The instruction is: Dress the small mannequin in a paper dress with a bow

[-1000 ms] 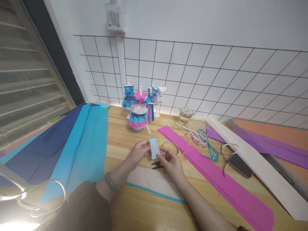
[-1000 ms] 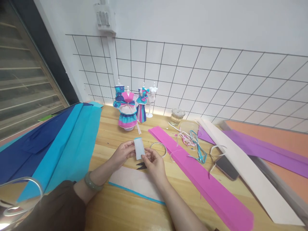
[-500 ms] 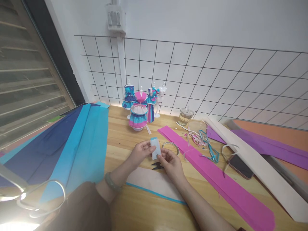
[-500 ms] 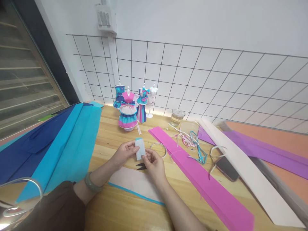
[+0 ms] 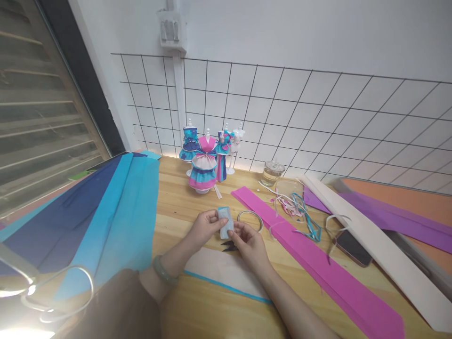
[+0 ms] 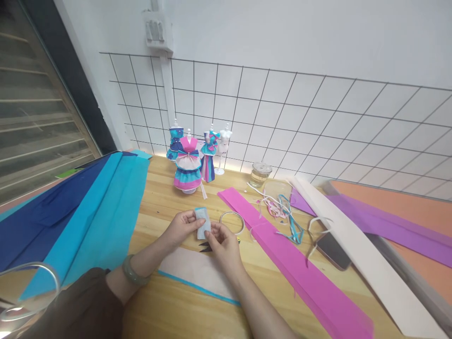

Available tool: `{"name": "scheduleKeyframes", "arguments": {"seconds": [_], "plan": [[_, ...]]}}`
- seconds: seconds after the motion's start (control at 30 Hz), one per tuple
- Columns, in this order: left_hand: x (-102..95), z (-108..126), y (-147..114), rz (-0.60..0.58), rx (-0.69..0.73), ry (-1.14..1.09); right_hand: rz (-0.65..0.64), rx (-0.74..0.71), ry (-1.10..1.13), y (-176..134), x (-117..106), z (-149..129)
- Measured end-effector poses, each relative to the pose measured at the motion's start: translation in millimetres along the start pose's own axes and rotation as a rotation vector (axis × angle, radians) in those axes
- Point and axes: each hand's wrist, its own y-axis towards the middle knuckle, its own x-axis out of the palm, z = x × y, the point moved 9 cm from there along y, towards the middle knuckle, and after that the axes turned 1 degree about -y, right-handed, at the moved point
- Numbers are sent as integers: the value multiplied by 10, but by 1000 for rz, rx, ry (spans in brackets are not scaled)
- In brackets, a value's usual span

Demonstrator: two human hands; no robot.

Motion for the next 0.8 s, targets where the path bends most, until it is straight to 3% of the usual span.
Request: {"name": "scheduleKeyframes", "arguments": {"seconds": [0.8], "plan": [[58, 2, -34, -60, -27, 34, -5, 21, -71, -28, -16, -28]]}}
